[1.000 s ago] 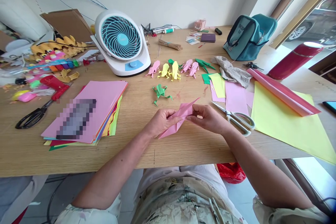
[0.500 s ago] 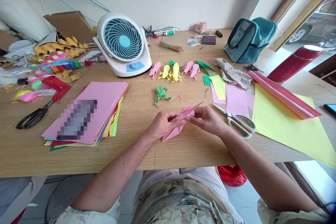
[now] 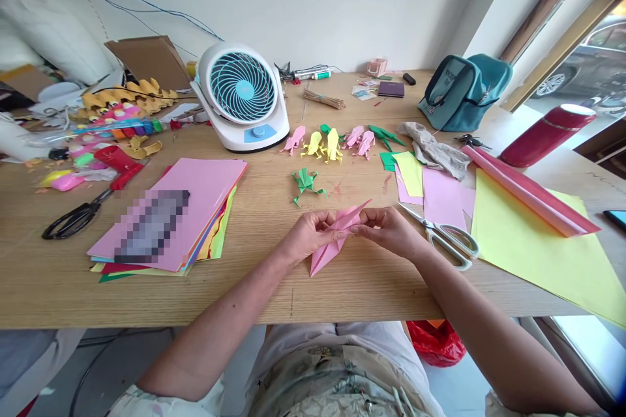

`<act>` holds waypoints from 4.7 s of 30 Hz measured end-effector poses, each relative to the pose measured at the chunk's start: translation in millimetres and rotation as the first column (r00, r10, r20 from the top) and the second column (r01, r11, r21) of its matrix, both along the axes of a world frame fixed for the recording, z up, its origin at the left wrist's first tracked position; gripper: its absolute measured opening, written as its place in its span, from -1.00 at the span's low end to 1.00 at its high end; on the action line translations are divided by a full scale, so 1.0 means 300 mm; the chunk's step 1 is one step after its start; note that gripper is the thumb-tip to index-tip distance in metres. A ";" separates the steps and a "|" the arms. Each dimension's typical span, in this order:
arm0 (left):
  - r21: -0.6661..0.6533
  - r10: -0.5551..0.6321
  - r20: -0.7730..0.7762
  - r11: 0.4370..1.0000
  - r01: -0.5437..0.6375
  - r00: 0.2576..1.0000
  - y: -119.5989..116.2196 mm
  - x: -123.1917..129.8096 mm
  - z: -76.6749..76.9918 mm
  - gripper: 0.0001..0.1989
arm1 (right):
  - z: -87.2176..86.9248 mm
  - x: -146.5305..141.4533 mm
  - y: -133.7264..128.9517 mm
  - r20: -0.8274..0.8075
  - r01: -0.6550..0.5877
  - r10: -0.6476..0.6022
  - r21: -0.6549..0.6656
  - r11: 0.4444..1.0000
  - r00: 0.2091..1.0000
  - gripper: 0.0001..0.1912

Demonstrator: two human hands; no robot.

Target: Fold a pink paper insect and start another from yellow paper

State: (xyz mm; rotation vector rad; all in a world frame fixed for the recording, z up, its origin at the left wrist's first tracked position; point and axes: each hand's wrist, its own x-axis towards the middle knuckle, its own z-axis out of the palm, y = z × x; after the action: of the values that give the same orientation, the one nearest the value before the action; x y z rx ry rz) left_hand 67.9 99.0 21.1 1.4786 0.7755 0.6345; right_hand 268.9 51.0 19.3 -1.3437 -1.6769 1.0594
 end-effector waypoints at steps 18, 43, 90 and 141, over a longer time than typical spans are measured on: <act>-0.133 0.071 0.079 0.989 -0.060 0.994 0.012 -0.017 0.017 -0.51 | 0.034 0.050 -0.008 0.172 0.032 -0.040 0.052 0.998 0.984 -0.57; -0.377 0.214 0.395 0.925 -0.055 0.893 -0.025 0.034 -0.041 -0.57 | -0.040 -0.124 -0.012 -0.270 0.025 -0.011 0.047 0.999 0.963 -0.59; 0.576 0.254 0.107 0.772 -0.268 0.961 0.013 -0.015 0.007 -0.87 | -0.027 -0.088 -0.011 -0.228 0.085 -0.091 -0.034 0.996 0.969 -0.60; 0.040 -0.064 0.023 0.997 0.063 0.998 0.028 -0.031 0.010 -0.65 | -0.010 -0.087 -0.030 0.030 0.105 -0.113 0.193 0.976 0.993 -0.69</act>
State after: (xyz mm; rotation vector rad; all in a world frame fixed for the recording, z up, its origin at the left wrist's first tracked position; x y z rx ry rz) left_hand 58.7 107.3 24.0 1.5223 0.6979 0.6215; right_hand 242.7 42.0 16.3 -1.3232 -1.6681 0.7920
